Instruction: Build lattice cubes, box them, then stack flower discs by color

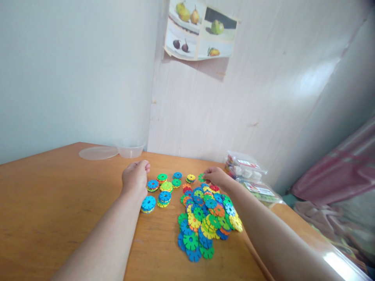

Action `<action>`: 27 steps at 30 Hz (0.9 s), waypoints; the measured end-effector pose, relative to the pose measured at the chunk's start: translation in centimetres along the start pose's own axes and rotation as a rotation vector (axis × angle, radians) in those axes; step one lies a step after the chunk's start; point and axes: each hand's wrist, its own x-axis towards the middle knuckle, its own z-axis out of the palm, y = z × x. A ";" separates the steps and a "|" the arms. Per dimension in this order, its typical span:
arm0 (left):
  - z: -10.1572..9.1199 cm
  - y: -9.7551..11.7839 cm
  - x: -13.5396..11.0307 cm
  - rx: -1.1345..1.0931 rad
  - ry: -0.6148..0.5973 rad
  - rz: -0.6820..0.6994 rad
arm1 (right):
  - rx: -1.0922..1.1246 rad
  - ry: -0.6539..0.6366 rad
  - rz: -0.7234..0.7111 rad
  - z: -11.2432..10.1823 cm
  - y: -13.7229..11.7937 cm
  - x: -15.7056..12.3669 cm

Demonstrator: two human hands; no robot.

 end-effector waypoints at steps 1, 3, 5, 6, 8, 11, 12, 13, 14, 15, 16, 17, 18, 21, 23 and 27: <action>0.0 0.0 0.0 -0.001 -0.002 0.000 | 0.020 0.013 0.000 0.4 -0.6 0.2; -0.1 0.0 0.0 0.004 -0.007 0.002 | 0.049 0.031 -0.002 1.2 -1.7 0.5; -0.1 -0.1 0.1 0.011 -0.011 0.004 | 0.061 0.044 -0.002 1.9 -2.8 0.8; -0.1 -0.1 0.1 0.014 -0.012 0.007 | 0.060 0.050 -0.002 2.2 -3.2 0.9; -0.1 -0.2 0.1 0.019 -0.013 0.015 | 0.046 0.057 0.003 2.6 -3.8 1.2; -0.2 -0.4 0.2 0.021 -0.011 0.028 | -0.003 0.064 0.004 3.0 -3.9 1.7; -0.2 -0.4 0.2 0.022 -0.010 0.029 | -0.024 0.072 0.003 3.1 -3.8 1.9; -0.2 -0.4 0.2 0.023 -0.008 0.028 | -0.046 0.084 -0.001 3.0 -3.5 2.1; -0.2 -0.4 0.2 0.025 -0.007 0.028 | -0.069 0.096 -0.006 2.9 -3.2 2.3; -0.2 -0.3 0.2 0.026 -0.006 0.026 | -0.094 0.106 -0.011 2.7 -2.8 2.4; -0.1 -0.3 0.2 0.027 -0.005 0.021 | -0.121 0.110 -0.014 2.5 -2.4 2.5; -0.1 -0.3 0.1 0.025 -0.004 0.016 | -0.150 0.108 -0.018 2.1 -1.9 2.6; -0.1 -0.2 0.1 0.024 -0.003 0.010 | -0.182 0.102 -0.020 1.7 -1.4 2.6; 0.0 -0.1 0.1 0.020 0.001 -0.002 | -0.303 0.081 -0.014 0.0 0.2 2.4; 0.0 -0.1 0.1 0.021 0.001 -0.002 | -0.388 0.068 0.006 -1.1 1.1 2.1; 0.0 0.0 0.0 0.018 -0.001 0.002 | -0.492 0.024 0.088 -2.7 2.5 1.3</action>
